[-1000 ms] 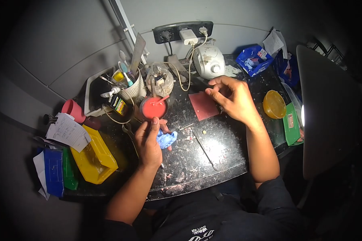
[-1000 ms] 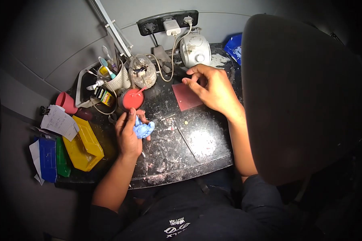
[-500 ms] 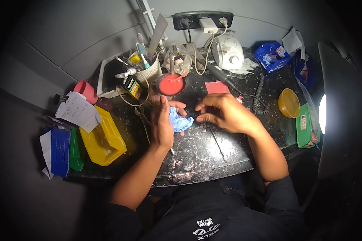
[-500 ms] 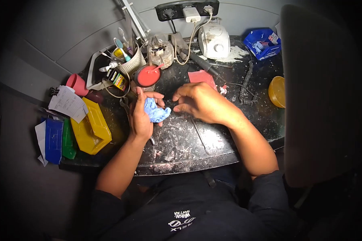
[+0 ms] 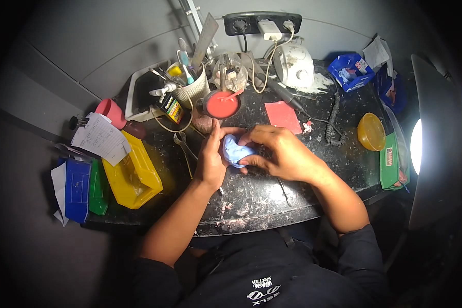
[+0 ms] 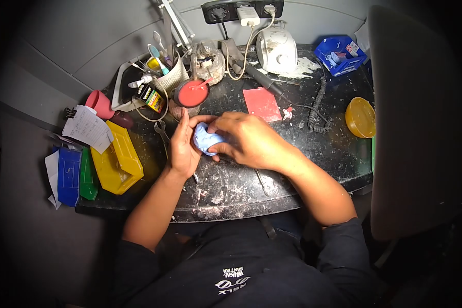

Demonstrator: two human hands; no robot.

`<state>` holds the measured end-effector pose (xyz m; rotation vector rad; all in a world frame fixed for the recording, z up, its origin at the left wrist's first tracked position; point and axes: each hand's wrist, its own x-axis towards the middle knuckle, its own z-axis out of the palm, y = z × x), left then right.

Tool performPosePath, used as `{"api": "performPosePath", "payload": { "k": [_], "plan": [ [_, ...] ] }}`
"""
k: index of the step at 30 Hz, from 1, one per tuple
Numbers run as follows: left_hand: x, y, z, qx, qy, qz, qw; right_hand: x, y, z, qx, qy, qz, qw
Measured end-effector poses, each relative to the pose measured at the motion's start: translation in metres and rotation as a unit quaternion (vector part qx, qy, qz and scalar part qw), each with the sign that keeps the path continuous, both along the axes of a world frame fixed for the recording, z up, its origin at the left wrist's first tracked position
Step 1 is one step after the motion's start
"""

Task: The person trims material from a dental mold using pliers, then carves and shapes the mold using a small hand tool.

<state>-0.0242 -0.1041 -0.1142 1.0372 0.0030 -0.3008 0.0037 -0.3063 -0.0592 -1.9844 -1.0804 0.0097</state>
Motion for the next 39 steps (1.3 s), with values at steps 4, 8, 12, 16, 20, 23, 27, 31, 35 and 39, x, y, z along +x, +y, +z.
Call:
{"api": "performPosePath", "payload": {
  "k": [4,8,12,16,20,23,27,31,35,39],
  "plan": [
    [-0.001,-0.004,0.006,-0.052,0.018,0.012,0.998,0.005,-0.008,0.006,0.009,0.098,-0.034,0.995],
    [-0.002,-0.003,0.006,-0.044,0.025,0.005,0.999,0.009,-0.015,0.014,0.028,0.209,-0.056,0.976],
    [-0.005,-0.005,0.016,-0.036,0.026,-0.029,0.999,0.017,-0.029,0.019,0.059,0.207,-0.072,0.974],
    [-0.006,-0.003,0.011,-0.005,0.0,-0.065,0.998,0.02,-0.035,0.017,0.077,0.247,-0.053,0.965],
    [-0.01,-0.005,0.016,0.06,-0.024,-0.1,0.993,0.01,-0.026,0.024,0.004,0.193,-0.032,0.981],
    [-0.011,-0.007,0.014,0.085,-0.031,-0.096,0.991,0.011,-0.023,0.018,-0.034,0.123,-0.011,0.992],
    [-0.011,-0.006,0.016,0.101,-0.041,-0.088,0.99,0.01,-0.02,0.014,-0.045,0.073,-0.018,0.996],
    [-0.005,-0.001,0.006,0.346,-0.185,-0.066,0.917,0.008,-0.02,0.016,-0.06,0.088,-0.003,0.994],
    [-0.012,0.005,0.018,0.279,-0.192,-0.067,0.938,0.005,-0.02,0.021,-0.101,0.082,0.016,0.991],
    [-0.013,0.019,0.035,0.337,-0.203,0.02,0.919,0.003,-0.023,0.027,-0.093,0.07,0.01,0.993]
  ]
}}
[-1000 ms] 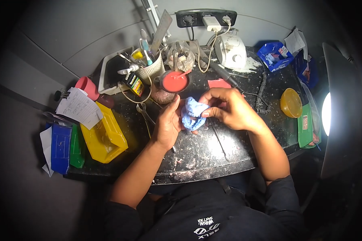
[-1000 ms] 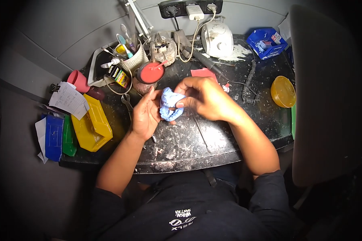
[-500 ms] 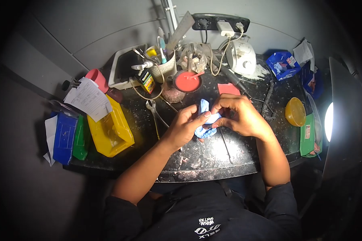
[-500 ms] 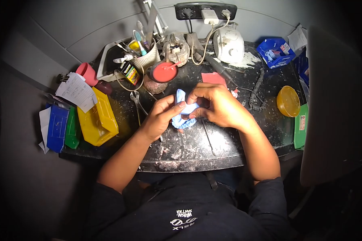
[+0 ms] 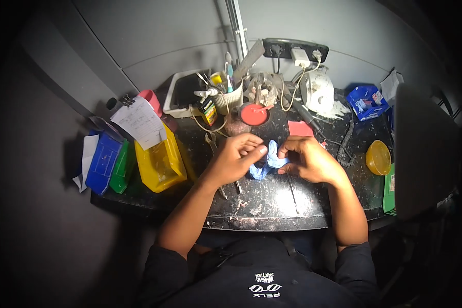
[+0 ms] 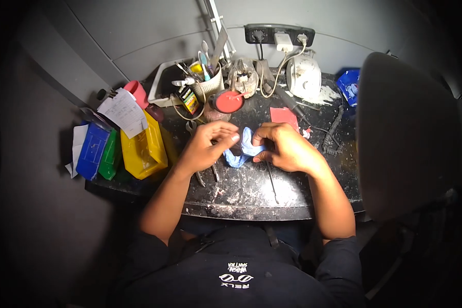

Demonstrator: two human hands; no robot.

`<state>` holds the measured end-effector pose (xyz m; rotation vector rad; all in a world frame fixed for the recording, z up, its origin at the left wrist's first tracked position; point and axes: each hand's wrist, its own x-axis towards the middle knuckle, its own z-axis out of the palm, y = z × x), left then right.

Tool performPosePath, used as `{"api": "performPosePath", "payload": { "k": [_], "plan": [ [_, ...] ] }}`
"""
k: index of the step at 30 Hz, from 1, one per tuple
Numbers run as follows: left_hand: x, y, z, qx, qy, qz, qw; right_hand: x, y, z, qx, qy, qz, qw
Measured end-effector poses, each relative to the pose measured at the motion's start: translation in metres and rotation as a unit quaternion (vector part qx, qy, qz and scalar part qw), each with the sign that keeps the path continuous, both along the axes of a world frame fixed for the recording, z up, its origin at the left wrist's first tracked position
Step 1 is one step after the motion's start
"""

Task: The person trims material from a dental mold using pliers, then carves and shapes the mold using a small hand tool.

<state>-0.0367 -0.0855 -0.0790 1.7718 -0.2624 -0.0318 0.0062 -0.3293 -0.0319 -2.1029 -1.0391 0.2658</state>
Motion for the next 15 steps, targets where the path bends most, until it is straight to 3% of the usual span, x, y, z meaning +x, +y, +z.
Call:
{"api": "performPosePath", "payload": {
  "k": [2,3,5,7,10,13,15],
  "plan": [
    [-0.002,0.014,-0.003,-0.034,-0.108,0.145,0.983,0.003,-0.004,-0.006,0.029,-0.02,0.003,0.999],
    [-0.007,0.011,0.003,-0.15,-0.132,0.279,0.939,0.005,-0.005,-0.008,0.039,-0.042,0.008,0.998],
    [-0.017,0.021,0.031,-0.244,-0.158,0.416,0.862,0.006,-0.007,-0.006,0.034,-0.057,0.005,0.998],
    [0.0,0.055,0.052,-0.251,-0.232,0.413,0.844,0.005,-0.006,-0.009,0.045,-0.045,-0.005,0.998],
    [0.052,0.074,0.094,-0.17,-0.182,0.46,0.852,0.005,-0.005,-0.008,0.038,-0.053,-0.005,0.998],
    [0.132,0.115,0.098,-0.086,-0.149,0.475,0.863,0.006,-0.005,-0.018,0.079,-0.077,0.005,0.994],
    [0.174,0.144,0.089,0.048,-0.082,0.491,0.866,0.002,-0.005,-0.011,0.066,-0.046,-0.006,0.997]
  ]
}}
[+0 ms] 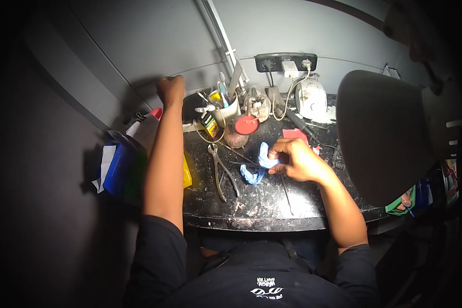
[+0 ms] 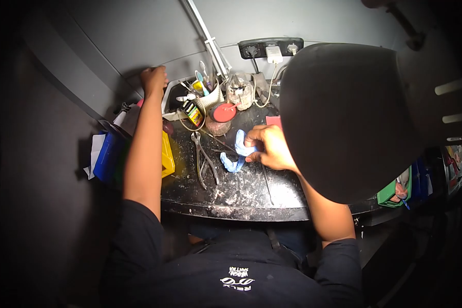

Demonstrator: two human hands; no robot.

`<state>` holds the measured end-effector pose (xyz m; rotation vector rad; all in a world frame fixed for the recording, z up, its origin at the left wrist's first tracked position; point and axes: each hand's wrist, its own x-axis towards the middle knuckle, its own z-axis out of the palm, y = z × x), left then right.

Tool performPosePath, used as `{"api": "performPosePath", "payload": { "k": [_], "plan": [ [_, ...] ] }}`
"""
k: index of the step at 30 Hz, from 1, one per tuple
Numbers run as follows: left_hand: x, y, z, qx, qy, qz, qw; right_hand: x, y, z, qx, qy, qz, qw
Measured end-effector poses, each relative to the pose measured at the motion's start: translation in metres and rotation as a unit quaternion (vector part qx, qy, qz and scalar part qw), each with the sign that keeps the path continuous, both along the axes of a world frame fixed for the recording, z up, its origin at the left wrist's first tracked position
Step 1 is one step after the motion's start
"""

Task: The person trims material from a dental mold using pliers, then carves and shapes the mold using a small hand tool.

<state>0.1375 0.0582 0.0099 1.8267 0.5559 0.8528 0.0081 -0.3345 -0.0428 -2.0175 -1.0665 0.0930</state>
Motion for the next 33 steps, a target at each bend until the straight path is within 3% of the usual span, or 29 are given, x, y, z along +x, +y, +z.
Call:
{"api": "performPosePath", "payload": {
  "k": [1,4,7,9,10,11,13,16,18,19,20,21,22,23,25,30,32,33],
  "plan": [
    [0.021,0.013,-0.006,0.002,-0.003,0.0,1.0,0.0,-0.001,0.002,-0.006,0.002,-0.002,1.0],
    [0.062,0.036,-0.038,0.145,0.271,-0.053,0.95,0.002,-0.004,0.0,-0.008,-0.018,0.003,1.0],
    [0.066,0.023,-0.049,0.323,0.429,-0.084,0.839,0.001,-0.004,-0.001,0.003,-0.002,0.005,1.0],
    [0.083,0.033,-0.067,0.384,0.457,-0.081,0.798,0.007,-0.006,-0.01,0.044,0.029,0.064,0.997],
    [0.077,0.026,-0.063,0.382,0.449,-0.067,0.805,0.006,-0.007,-0.007,0.016,0.037,0.076,0.996],
    [0.071,0.02,-0.06,0.378,0.442,-0.052,0.812,0.006,-0.007,-0.03,0.109,0.103,0.084,0.985],
    [0.071,0.015,-0.059,0.372,0.436,-0.039,0.818,0.005,-0.005,-0.016,0.011,0.059,0.104,0.993],
    [0.062,0.007,-0.064,0.331,0.417,-0.002,0.846,0.0,-0.001,-0.009,0.013,0.049,0.118,0.992],
    [0.062,0.022,-0.091,0.468,0.381,0.002,0.797,-0.001,0.002,0.0,-0.029,0.028,0.116,0.992],
    [0.066,0.026,-0.103,0.453,0.354,0.0,0.818,-0.001,0.002,0.001,-0.014,0.01,0.12,0.993],
    [0.088,0.045,-0.118,0.399,0.399,-0.061,0.824,-0.003,0.003,0.002,-0.009,0.009,0.118,0.993],
    [0.062,0.011,-0.096,0.365,0.364,0.007,0.857,-0.004,0.004,0.005,-0.003,0.007,0.114,0.993],
    [0.074,0.019,-0.104,0.301,0.358,-0.012,0.884,-0.005,0.003,0.006,-0.016,0.029,0.099,0.995],
    [0.069,0.024,-0.099,0.304,0.385,-0.076,0.868,-0.006,0.005,0.007,-0.027,0.044,0.086,0.995],
    [0.049,0.003,-0.094,0.32,0.318,-0.004,0.892,-0.009,0.005,0.008,-0.007,0.04,0.066,0.997],
    [0.052,0.008,-0.082,0.325,0.328,-0.026,0.887,-0.008,0.004,0.008,-0.006,0.023,0.044,0.999],
    [0.052,0.017,-0.072,0.201,0.321,-0.062,0.923,-0.008,0.004,0.007,-0.006,0.037,0.033,0.999],
    [0.049,0.019,-0.062,0.202,0.319,-0.063,0.924,-0.007,0.004,0.007,-0.006,0.034,0.031,0.999]
  ]
}}
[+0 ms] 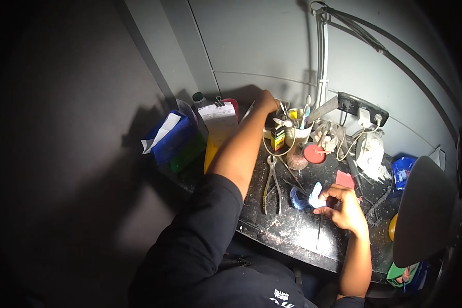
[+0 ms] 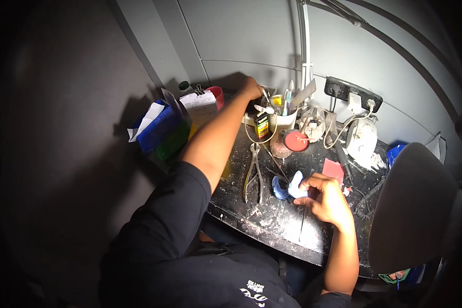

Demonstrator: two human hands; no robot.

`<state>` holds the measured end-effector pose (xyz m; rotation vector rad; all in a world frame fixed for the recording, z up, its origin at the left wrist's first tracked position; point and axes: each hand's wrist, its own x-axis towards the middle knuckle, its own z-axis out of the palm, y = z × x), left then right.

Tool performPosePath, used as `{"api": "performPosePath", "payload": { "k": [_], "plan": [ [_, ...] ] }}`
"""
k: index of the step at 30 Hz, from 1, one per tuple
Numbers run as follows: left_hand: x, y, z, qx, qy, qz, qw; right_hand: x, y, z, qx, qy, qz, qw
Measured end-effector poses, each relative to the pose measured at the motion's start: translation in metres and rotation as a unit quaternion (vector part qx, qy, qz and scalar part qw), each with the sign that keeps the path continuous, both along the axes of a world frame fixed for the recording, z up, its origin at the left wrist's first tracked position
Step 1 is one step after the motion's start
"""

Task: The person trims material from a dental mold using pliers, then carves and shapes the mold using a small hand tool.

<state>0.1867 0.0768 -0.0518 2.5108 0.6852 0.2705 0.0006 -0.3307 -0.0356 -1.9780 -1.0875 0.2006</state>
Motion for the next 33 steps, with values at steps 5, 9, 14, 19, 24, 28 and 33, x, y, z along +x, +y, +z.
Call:
{"api": "performPosePath", "payload": {
  "k": [5,9,14,19,24,28,33],
  "plan": [
    [0.006,0.025,0.043,0.067,-0.051,-0.056,0.995,-0.001,-0.001,-0.001,-0.009,0.006,-0.004,1.0],
    [-0.047,0.022,0.098,0.201,0.027,0.012,0.979,-0.004,0.0,0.0,-0.01,0.013,-0.002,1.0],
    [-0.08,0.04,0.113,0.235,0.316,0.085,0.915,-0.003,0.001,-0.004,0.009,-0.003,0.048,0.999],
    [-0.019,0.135,0.035,0.159,0.464,0.01,0.871,-0.003,0.003,0.0,0.003,-0.008,0.065,0.998],
    [-0.025,0.127,0.05,0.189,0.413,0.015,0.891,-0.002,0.002,0.0,0.008,-0.008,0.078,0.997],
    [-0.065,0.075,0.118,0.025,0.275,0.004,0.961,-0.003,0.0,0.002,0.009,-0.006,0.075,0.997],
    [-0.089,0.049,0.187,0.077,0.131,-0.107,0.983,-0.004,-0.001,0.003,0.008,-0.008,0.071,0.997]
  ]
}}
